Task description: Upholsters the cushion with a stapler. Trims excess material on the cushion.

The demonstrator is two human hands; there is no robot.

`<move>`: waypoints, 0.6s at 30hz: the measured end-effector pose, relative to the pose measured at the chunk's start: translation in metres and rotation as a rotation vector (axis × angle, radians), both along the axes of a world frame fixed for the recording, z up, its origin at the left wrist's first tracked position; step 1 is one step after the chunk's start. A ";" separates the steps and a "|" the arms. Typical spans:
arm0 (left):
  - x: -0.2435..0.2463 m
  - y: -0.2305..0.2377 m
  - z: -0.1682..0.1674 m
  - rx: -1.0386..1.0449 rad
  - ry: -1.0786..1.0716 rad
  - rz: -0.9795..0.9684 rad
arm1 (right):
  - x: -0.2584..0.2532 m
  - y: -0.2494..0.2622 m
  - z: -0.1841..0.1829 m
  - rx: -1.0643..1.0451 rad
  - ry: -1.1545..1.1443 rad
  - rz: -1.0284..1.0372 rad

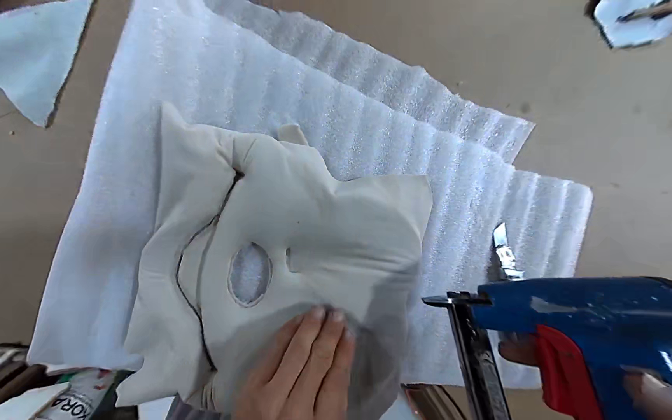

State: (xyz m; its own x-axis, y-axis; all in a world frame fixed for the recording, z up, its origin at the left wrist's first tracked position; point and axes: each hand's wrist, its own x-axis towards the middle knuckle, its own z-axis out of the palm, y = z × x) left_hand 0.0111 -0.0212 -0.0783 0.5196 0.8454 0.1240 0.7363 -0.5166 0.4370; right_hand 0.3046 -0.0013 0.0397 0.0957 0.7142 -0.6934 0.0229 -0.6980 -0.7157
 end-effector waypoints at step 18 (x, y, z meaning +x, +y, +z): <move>0.041 0.010 -0.021 0.010 0.066 0.141 | -0.131 0.137 0.015 -0.323 -0.460 0.530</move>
State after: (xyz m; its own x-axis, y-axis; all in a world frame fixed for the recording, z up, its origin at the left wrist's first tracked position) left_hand 0.0517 -0.0113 -0.0998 0.4034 0.9093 0.1019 0.8288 -0.4103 0.3805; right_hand 0.1738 0.1354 0.0546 0.1265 0.5139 -0.8485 0.6584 -0.6833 -0.3157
